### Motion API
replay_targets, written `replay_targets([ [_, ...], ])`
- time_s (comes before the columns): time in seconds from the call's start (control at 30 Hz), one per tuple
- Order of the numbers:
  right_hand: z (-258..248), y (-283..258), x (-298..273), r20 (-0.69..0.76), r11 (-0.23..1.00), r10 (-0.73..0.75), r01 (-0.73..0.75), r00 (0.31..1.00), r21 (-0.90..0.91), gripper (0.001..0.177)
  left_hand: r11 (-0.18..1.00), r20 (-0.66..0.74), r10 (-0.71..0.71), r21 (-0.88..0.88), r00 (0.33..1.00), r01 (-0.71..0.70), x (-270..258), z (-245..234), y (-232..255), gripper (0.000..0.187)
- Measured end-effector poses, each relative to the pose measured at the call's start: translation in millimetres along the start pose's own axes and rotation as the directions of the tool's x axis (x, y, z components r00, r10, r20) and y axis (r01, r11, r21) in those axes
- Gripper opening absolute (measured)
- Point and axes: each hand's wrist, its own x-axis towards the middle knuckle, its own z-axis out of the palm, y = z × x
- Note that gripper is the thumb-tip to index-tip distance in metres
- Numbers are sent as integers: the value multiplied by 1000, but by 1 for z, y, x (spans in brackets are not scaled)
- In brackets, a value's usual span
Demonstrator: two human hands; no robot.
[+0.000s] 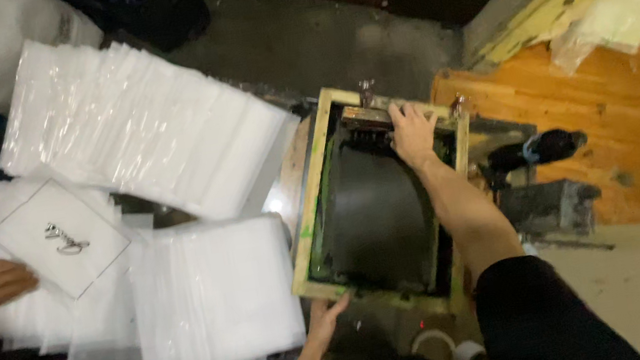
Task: The person performs screen printing by placing white paper under a screen frame, applying ink with a squeegee, and peeling the printed paper off. The process is repeated multiple times in a continuous workflow.
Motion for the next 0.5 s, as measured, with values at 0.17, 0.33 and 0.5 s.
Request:
replay_targets([
  [0.17,-126,-82,-150,217,998,53,-44,975,-42,55,996,-43,79,-27,996,-80,-40,15,73,73],
  [0.33,-144,-136,-316,359,997,37,-60,933,53,55,998,-69,-27,49,997,30,-60,17,95,96],
  [0.5,-123,-112,-296,372,996,76,-89,925,16,82,987,-19,-140,-87,990,138,-62,20,83,97],
])
